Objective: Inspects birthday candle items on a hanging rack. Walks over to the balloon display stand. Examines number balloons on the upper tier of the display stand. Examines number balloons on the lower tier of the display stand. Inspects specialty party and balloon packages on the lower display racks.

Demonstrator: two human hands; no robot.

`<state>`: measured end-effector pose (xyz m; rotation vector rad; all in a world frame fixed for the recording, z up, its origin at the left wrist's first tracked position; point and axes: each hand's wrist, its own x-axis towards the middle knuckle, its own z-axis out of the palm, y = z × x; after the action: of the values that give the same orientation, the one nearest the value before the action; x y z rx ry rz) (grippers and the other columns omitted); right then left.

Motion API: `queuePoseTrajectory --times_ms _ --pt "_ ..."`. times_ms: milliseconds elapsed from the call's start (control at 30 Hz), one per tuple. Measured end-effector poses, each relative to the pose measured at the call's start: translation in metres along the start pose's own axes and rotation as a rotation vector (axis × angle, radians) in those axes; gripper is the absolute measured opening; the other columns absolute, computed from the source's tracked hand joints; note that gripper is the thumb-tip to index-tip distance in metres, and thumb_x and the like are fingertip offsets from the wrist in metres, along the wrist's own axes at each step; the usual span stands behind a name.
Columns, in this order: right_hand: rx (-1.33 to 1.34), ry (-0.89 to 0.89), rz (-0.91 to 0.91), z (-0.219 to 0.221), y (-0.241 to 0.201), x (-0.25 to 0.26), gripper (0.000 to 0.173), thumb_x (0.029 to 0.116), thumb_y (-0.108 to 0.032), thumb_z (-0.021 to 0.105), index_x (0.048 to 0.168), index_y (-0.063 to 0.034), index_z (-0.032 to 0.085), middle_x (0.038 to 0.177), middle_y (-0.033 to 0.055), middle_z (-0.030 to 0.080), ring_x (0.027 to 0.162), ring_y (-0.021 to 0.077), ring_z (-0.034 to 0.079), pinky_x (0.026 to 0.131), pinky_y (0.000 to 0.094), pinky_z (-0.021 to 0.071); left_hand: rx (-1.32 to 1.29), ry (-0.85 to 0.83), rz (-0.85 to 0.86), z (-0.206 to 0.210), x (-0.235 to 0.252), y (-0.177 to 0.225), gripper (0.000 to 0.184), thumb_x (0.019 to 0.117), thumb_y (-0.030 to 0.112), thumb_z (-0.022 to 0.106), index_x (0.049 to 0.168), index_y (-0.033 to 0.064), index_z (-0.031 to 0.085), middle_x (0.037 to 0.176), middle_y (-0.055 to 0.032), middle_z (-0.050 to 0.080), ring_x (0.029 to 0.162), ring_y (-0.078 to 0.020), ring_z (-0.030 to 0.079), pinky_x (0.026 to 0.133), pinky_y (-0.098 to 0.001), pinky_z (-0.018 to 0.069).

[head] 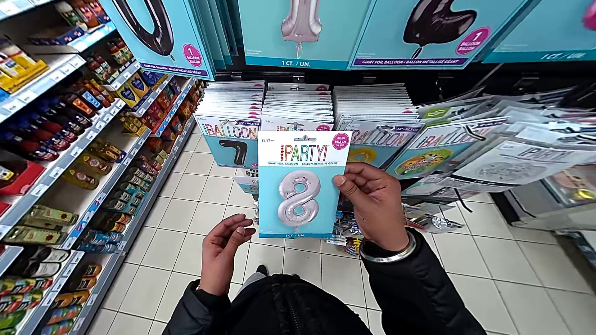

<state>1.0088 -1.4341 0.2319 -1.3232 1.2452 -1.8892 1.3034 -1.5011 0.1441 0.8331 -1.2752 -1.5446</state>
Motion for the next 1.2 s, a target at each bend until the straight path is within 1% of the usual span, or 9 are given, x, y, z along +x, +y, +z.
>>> queuePoseTrajectory --times_ms 400,600,733,800,867,967,1067,1133,1200 --pt "-0.211 0.091 0.083 0.017 0.026 0.023 0.018 0.0984 -0.006 0.067 0.116 -0.0020 0.069 0.093 0.0083 0.074 0.077 0.0167 0.072 0.068 0.0297 0.0634 0.001 -0.056 -0.036 -0.019 0.036 -0.002 0.033 0.0989 0.015 0.061 0.125 -0.0049 0.065 0.115 -0.0269 0.070 0.098 -0.0372 0.073 0.087 -0.0481 0.0623" --pt "-0.357 0.205 0.065 0.026 0.036 0.025 0.018 0.0981 -0.009 0.069 0.116 -0.0040 0.070 0.093 0.0058 0.075 0.075 0.0153 0.072 0.065 0.0290 0.0628 -0.009 -0.092 -0.036 -0.029 0.061 0.005 0.032 0.0987 0.015 0.062 0.125 -0.0028 0.066 0.116 -0.0252 0.070 0.098 -0.0369 0.073 0.087 -0.0479 0.0626" --pt "-0.499 0.336 0.038 0.038 0.035 0.024 0.024 0.0950 -0.009 0.073 0.118 -0.0049 0.071 0.101 0.0037 0.077 0.084 0.0134 0.075 0.074 0.0306 0.0659 -0.036 -0.138 -0.035 -0.026 0.075 0.009 0.031 0.0972 0.014 0.065 0.124 -0.0014 0.067 0.116 -0.0242 0.071 0.098 -0.0368 0.073 0.089 -0.0485 0.0617" --pt "-0.579 0.391 0.005 0.040 0.036 0.020 0.029 0.0925 -0.010 0.077 0.120 -0.0042 0.071 0.106 0.0040 0.077 0.091 0.0137 0.076 0.081 0.0320 0.0665 -0.024 -0.183 0.006 -0.024 0.084 0.011 0.027 0.0981 0.014 0.065 0.120 -0.0004 0.070 0.114 -0.0225 0.071 0.098 -0.0359 0.073 0.091 -0.0492 0.0613" --pt "-0.653 0.431 -0.028 0.038 0.035 0.014 0.028 0.0927 -0.013 0.077 0.118 -0.0030 0.072 0.107 0.0052 0.076 0.093 0.0135 0.075 0.083 0.0319 0.0659 0.013 -0.233 0.071 -0.019 0.093 0.015 0.025 0.0990 0.013 0.064 0.119 0.0006 0.071 0.115 -0.0201 0.072 0.100 -0.0344 0.072 0.092 -0.0485 0.0609" --pt "-0.690 0.490 -0.051 0.035 0.029 0.004 0.025 0.0935 -0.014 0.076 0.115 -0.0027 0.074 0.101 0.0050 0.077 0.084 0.0117 0.075 0.076 0.0295 0.0656 0.074 -0.298 0.168 -0.005 0.108 0.025 0.027 0.1001 0.009 0.063 0.125 0.0012 0.067 0.122 -0.0157 0.070 0.106 -0.0308 0.071 0.093 -0.0459 0.0609" --pt "-0.661 0.495 -0.085 0.038 0.021 -0.009 0.023 0.0949 -0.014 0.074 0.114 -0.0019 0.073 0.093 0.0037 0.076 0.074 0.0109 0.072 0.068 0.0279 0.0633 0.159 -0.349 0.254 0.012 0.123 0.032 0.037 0.1001 0.007 0.059 0.137 0.0025 0.059 0.136 -0.0121 0.064 0.116 -0.0272 0.067 0.096 -0.0446 0.0598" --pt "-0.701 0.474 -0.063 0.044 0.009 -0.021 0.023 0.0977 -0.020 0.071 0.116 -0.0062 0.073 0.090 -0.0007 0.074 0.069 0.0075 0.069 0.063 0.0242 0.0613 0.207 -0.360 0.282 0.022 0.130 0.033 0.044 0.0996 0.010 0.061 0.143 0.0058 0.055 0.144 -0.0094 0.059 0.119 -0.0245 0.066 0.096 -0.0424 0.0598" --pt "-0.687 0.477 -0.080 0.046 0.004 -0.031 0.023 0.0982 -0.018 0.069 0.116 -0.0049 0.073 0.091 0.0007 0.075 0.070 0.0105 0.070 0.063 0.0268 0.0622 0.184 -0.354 0.278 0.032 0.142 0.028 0.044 0.0990 0.009 0.063 0.142 0.0033 0.056 0.144 -0.0106 0.059 0.121 -0.0240 0.065 0.098 -0.0416 0.0587"
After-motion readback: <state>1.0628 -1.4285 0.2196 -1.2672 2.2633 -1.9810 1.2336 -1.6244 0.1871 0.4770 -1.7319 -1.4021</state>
